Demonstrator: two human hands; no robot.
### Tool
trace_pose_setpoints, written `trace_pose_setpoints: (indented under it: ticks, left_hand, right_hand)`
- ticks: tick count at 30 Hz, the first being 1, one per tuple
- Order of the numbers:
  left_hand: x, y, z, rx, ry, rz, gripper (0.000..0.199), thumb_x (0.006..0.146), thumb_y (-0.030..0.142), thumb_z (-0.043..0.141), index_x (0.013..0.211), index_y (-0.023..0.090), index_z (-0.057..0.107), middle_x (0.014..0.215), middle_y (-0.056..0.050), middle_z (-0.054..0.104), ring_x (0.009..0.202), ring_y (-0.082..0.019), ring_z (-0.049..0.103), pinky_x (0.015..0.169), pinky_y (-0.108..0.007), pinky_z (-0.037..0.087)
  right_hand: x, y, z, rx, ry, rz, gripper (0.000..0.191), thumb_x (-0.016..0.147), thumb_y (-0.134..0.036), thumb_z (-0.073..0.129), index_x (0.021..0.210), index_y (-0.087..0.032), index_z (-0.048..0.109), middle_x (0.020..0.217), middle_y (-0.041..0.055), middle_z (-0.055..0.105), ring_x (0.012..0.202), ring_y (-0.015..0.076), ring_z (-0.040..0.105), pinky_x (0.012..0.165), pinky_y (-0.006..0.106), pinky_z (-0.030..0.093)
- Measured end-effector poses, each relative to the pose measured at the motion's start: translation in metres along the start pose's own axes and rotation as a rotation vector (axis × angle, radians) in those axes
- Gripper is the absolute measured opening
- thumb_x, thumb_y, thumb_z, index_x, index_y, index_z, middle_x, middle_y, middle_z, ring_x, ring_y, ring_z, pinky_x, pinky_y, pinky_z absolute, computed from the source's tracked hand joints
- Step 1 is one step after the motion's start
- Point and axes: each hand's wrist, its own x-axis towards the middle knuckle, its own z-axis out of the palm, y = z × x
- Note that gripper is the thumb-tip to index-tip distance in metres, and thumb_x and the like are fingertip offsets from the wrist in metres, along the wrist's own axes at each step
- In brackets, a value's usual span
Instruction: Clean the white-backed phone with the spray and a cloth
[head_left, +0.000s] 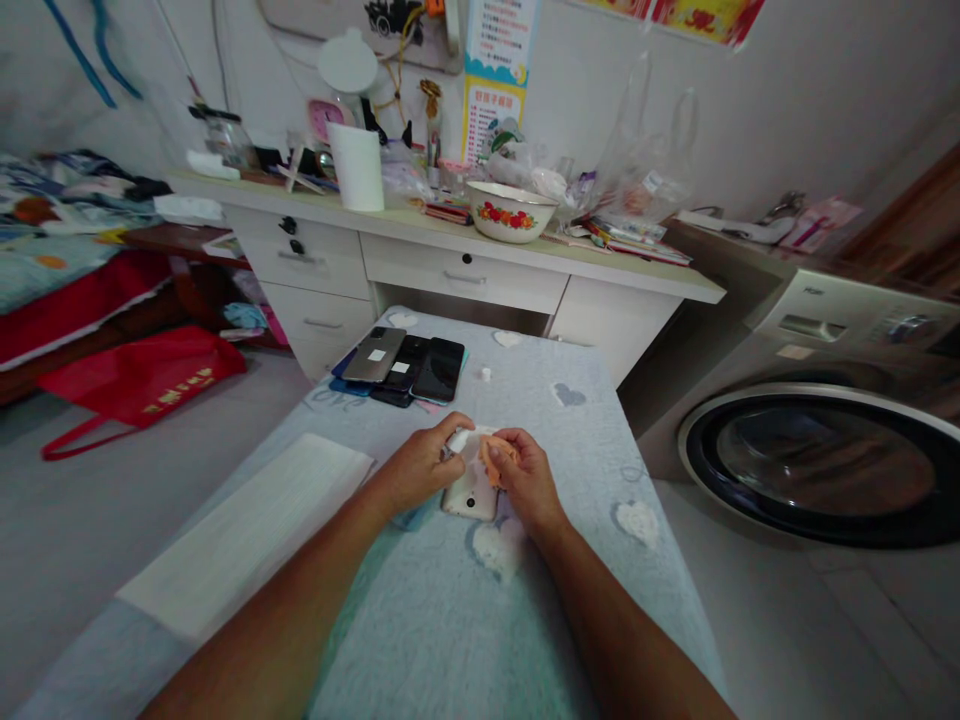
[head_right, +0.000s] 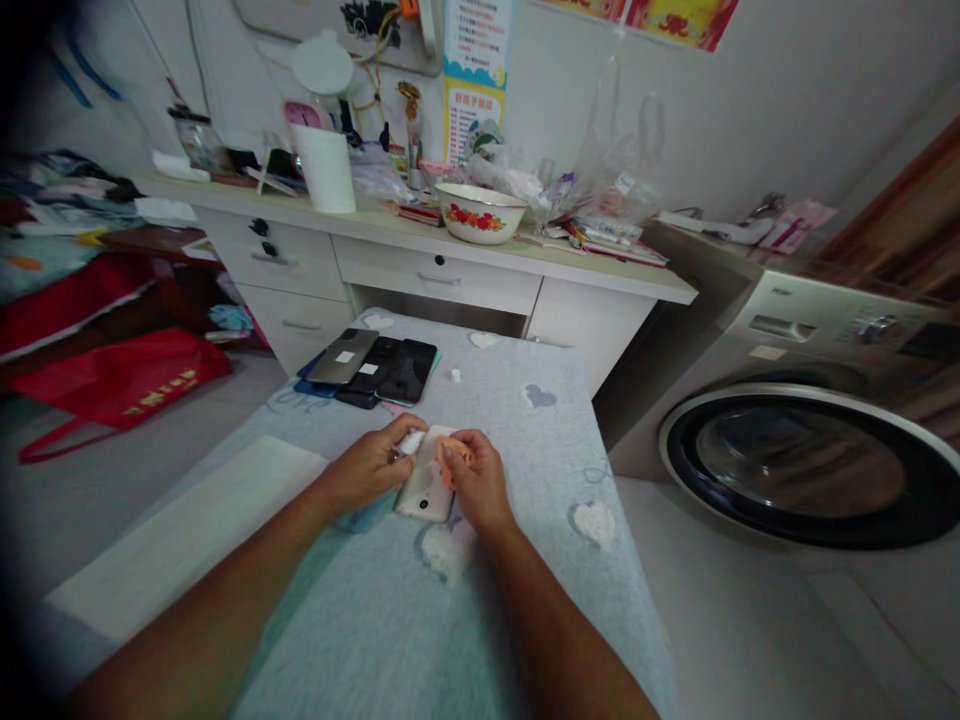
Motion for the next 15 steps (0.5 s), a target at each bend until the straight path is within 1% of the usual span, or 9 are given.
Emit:
trace_pose_setpoints:
  ticks: [2,6,8,12,15]
  left_hand:
    - [0.0,0.0,0.0,0.016,0.016,-0.001,0.025,0.08,0.02,0.047,0.105,0.023,0.047,0.063,0.008,0.048,0.053,-0.01,0.05,0.05,-0.019,0.031]
    - [0.0,-0.002,-0.001,0.026,0.066,-0.017,0.036,0.078,0.019,0.049,0.114,0.024,0.044,0.073,0.006,0.055,0.056,-0.01,0.052,0.052,-0.02,0.033]
    - [0.0,-0.002,-0.001,0.016,0.061,-0.016,0.039,0.078,0.018,0.049,0.116,0.025,0.045,0.075,0.005,0.056,0.057,-0.01,0.052,0.052,-0.019,0.033]
    - [0.0,-0.001,-0.001,-0.012,0.005,-0.007,0.036,0.077,0.017,0.048,0.112,0.024,0.047,0.068,0.007,0.053,0.054,-0.01,0.051,0.051,-0.019,0.033]
    - [0.0,0.0,-0.001,-0.014,-0.007,-0.011,0.03,0.078,0.018,0.048,0.108,0.023,0.049,0.063,0.008,0.051,0.053,-0.01,0.05,0.05,-0.019,0.032]
  right_hand:
    - [0.0,-0.002,0.001,0.023,0.003,0.024,0.024,0.077,-0.038,0.065,0.091,-0.021,0.055,0.077,-0.0014,0.061,0.061,0.0125,0.054,0.054,0.023,0.042]
    - [-0.001,-0.006,0.002,0.07,0.006,0.067,0.029,0.075,-0.041,0.066,0.091,-0.021,0.054,0.076,-0.0016,0.062,0.058,0.0118,0.053,0.052,0.023,0.042]
    - [-0.002,-0.009,0.002,0.102,0.012,0.092,0.032,0.073,-0.042,0.067,0.093,-0.022,0.053,0.076,-0.0016,0.063,0.058,0.0118,0.054,0.052,0.023,0.043]
    - [-0.002,-0.012,0.004,0.166,0.006,0.129,0.034,0.072,-0.041,0.067,0.095,-0.022,0.051,0.075,-0.0015,0.063,0.054,0.0109,0.054,0.05,0.022,0.042]
    - [-0.002,-0.011,0.003,0.165,0.004,0.135,0.032,0.073,-0.04,0.065,0.095,-0.021,0.052,0.075,-0.001,0.063,0.053,0.0107,0.053,0.049,0.022,0.041]
